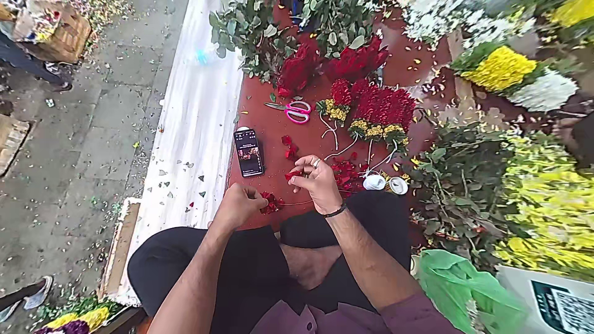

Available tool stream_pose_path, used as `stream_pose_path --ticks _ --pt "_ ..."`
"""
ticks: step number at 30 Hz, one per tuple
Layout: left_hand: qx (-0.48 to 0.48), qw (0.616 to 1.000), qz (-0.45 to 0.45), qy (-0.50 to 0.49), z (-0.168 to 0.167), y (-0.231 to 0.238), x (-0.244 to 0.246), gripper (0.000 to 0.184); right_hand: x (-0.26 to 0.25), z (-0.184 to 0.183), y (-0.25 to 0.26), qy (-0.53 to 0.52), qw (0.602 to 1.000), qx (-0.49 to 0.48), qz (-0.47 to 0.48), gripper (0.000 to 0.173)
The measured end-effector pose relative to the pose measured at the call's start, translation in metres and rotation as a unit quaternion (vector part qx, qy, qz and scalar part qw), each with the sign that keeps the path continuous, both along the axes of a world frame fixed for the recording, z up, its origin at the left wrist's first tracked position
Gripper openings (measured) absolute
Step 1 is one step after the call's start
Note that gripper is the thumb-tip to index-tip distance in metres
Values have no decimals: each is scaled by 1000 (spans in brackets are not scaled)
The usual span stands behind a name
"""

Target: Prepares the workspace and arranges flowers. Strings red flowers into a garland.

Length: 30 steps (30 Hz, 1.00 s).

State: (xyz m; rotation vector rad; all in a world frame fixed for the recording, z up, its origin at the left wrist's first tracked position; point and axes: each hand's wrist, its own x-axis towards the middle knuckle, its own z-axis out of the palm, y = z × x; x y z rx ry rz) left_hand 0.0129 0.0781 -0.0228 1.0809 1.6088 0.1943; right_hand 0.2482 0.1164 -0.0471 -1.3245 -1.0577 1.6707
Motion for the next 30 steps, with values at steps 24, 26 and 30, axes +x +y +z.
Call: stream_pose_path --ticks 24,26,30 --pt "55 995 19 -86 -3 -2 1 12 6 -11 0 -42 971 -94 216 93" --pt "55 995 29 -84 -2 -2 0 14 11 -8 3 -83 965 -43 245 93" --pt "32 996 43 -78 4 0 -1 16 5 -29 -2 -83 927 -45 364 88"
